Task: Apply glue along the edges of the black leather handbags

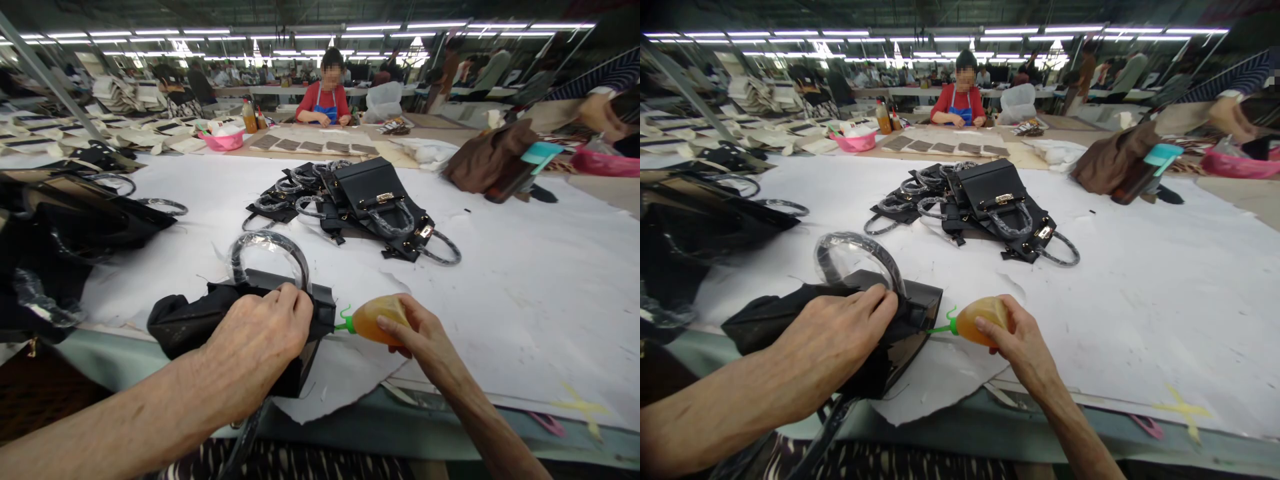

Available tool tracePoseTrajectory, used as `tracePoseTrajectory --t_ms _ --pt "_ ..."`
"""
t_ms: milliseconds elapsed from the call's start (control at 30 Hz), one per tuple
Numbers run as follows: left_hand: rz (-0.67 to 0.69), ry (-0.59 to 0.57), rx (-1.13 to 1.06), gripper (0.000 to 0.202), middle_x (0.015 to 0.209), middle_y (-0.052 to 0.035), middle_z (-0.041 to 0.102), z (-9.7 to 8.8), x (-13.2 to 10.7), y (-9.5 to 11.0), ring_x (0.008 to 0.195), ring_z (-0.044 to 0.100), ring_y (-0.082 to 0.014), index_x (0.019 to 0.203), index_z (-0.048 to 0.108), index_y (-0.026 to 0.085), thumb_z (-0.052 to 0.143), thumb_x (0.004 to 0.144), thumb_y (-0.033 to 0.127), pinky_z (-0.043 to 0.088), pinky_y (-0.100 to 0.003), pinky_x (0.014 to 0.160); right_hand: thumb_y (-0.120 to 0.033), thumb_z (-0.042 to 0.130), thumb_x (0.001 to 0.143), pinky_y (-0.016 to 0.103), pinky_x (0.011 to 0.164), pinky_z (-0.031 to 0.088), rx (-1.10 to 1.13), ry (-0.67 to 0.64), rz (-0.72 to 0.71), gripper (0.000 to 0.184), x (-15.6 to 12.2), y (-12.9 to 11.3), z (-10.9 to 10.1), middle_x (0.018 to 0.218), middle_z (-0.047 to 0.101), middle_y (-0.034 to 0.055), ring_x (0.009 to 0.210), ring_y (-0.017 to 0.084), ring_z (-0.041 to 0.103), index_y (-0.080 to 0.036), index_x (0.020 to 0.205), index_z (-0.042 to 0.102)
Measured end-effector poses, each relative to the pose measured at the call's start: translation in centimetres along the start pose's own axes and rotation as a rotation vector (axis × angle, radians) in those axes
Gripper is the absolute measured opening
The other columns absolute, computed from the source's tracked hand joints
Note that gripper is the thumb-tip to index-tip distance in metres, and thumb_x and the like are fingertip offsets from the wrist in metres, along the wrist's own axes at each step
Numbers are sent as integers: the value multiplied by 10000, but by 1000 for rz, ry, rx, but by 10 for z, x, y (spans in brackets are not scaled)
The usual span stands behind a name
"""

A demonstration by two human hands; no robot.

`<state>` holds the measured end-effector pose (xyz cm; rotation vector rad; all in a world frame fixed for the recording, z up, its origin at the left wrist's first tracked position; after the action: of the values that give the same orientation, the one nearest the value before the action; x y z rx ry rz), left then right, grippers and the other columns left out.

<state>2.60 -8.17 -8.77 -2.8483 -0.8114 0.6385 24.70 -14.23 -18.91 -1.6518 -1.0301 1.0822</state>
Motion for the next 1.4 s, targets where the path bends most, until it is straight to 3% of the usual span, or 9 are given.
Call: tracePoseTrajectory --t_ms 433,667,833,1033,1233,1400 --pt "-3 82 12 507 952 -101 547 2 0 0 762 602 -243 1070 492 132 565 577 41 522 -316 570 -513 696 790 225 453 442 -38 -19 -52 388 2 0 3 754 604 21 628 189 549 -175 938 576" --pt "15 155 19 404 876 -80 536 0 -2 1 700 595 -247 1024 524 105 519 636 -10 543 -358 520 -520 707 820 301 634 476 -110 73 -140 400 1 9 4 848 603 1 769 225 562 -222 1034 549" --pt "14 137 2 405 899 -102 540 -5 -1 -1 725 601 -258 1075 524 59 487 681 -26 557 -377 517 -552 706 810 318 635 450 -145 144 -153 453 -4 7 2 846 601 3 733 224 549 -225 1075 538" --pt "20 136 16 393 881 -93 538 -4 -1 1 719 600 -252 1061 531 64 476 684 -31 552 -367 513 -543 652 844 277 552 464 -97 58 -113 405 -16 -1 -2 836 601 19 710 216 562 -203 1039 548" --pt "8 264 42 384 861 -72 531 3 -3 5 687 591 -240 1030 525 78 512 660 -24 533 -351 493 -512 657 853 247 510 466 -77 -2 -49 464 -18 -5 -1 830 600 12 663 193 546 -202 1162 505" --pt "36 331 69 368 838 -55 519 5 -6 6 657 581 -232 983 520 94 518 638 -35 524 -342 463 -516 654 858 239 510 467 -64 -57 -34 392 -15 -10 1 766 591 13 650 190 553 -179 1025 546"
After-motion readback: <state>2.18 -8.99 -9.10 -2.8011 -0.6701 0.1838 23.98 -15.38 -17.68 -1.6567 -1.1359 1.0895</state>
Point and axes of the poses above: each hand's wrist, its own x-axis towards the middle knuckle, its own z-axis out of the palm, y = z × x, the point moved 4 cm from there along x, towards the middle knuckle
